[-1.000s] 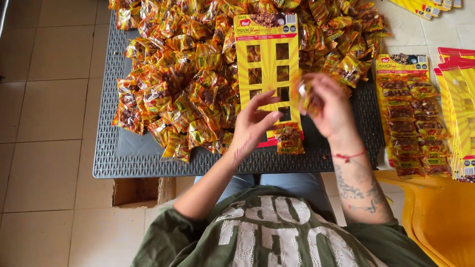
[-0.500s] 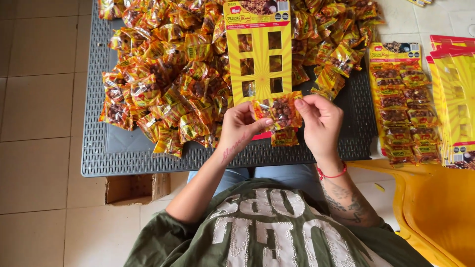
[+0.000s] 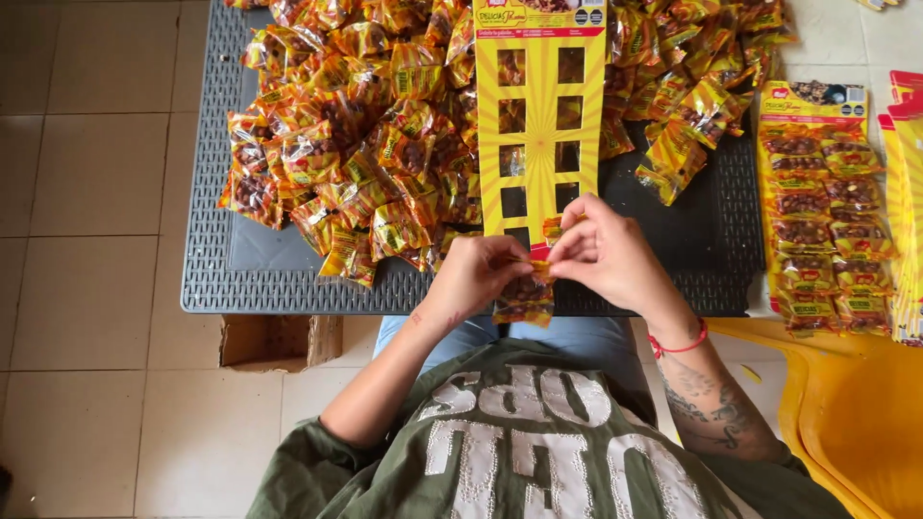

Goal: The person attaches snack packets to a yellow cardboard display rack by inserting their edges into slots, then places the finished rack onto a stack.

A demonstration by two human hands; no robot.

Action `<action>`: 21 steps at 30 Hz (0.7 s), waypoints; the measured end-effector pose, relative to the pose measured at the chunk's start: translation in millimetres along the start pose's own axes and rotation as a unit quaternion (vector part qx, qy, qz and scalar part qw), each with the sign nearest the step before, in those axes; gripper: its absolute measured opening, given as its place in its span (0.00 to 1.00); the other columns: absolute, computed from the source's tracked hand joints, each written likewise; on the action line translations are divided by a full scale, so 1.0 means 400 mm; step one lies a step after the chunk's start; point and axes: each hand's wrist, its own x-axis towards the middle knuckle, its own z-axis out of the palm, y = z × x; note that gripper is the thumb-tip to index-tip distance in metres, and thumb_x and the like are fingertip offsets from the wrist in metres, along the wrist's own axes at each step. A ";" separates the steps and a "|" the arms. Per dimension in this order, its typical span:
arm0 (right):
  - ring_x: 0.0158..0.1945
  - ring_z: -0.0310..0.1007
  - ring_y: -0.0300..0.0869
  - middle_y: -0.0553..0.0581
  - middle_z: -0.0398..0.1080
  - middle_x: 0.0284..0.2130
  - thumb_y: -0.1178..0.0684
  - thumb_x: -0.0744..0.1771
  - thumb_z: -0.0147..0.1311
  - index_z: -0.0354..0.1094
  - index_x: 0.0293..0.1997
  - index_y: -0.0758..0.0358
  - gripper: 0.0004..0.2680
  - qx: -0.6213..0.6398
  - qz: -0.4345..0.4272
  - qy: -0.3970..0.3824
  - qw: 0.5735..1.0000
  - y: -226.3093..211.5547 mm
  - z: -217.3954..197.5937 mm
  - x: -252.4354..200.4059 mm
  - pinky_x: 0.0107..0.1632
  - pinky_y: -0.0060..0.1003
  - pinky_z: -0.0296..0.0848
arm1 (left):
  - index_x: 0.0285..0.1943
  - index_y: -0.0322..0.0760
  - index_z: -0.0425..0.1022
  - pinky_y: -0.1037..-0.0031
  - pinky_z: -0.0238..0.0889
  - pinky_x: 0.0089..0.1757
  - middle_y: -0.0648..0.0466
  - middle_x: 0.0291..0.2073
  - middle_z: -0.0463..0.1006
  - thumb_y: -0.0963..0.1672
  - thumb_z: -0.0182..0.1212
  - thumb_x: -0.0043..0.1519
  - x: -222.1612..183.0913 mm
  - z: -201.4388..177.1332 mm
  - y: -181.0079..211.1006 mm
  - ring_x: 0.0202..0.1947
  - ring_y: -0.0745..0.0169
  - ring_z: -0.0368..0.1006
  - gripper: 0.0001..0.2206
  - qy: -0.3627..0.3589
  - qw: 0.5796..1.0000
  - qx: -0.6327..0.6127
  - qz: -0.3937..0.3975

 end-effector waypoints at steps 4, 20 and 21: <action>0.30 0.79 0.43 0.61 0.80 0.29 0.67 0.60 0.66 0.64 0.42 0.64 0.13 -0.119 -0.015 0.041 0.992 0.067 0.036 0.040 0.36 0.35 0.78 | 0.40 0.42 0.82 0.72 0.74 0.36 0.54 0.25 0.84 0.41 0.67 0.61 0.004 0.007 -0.075 0.31 0.56 0.82 0.02 0.036 0.999 0.034 0.013; 0.45 0.76 0.53 0.60 0.75 0.35 0.61 0.64 0.62 0.72 0.39 0.61 0.04 -0.399 -0.250 0.177 0.864 0.140 0.193 0.092 0.46 0.43 0.76 | 0.35 0.51 0.75 0.67 0.55 0.41 0.60 0.27 0.77 0.50 0.68 0.56 0.105 -0.025 -0.112 0.41 0.57 0.68 0.08 0.136 0.891 0.433 0.015; 0.48 0.76 0.52 0.59 0.74 0.38 0.58 0.65 0.62 0.72 0.41 0.61 0.04 -0.443 -0.255 0.148 0.846 0.151 0.202 0.085 0.48 0.42 0.77 | 0.46 0.50 0.76 0.65 0.56 0.46 0.58 0.37 0.78 0.47 0.69 0.57 0.102 -0.055 -0.073 0.48 0.56 0.67 0.10 0.156 0.882 0.445 0.011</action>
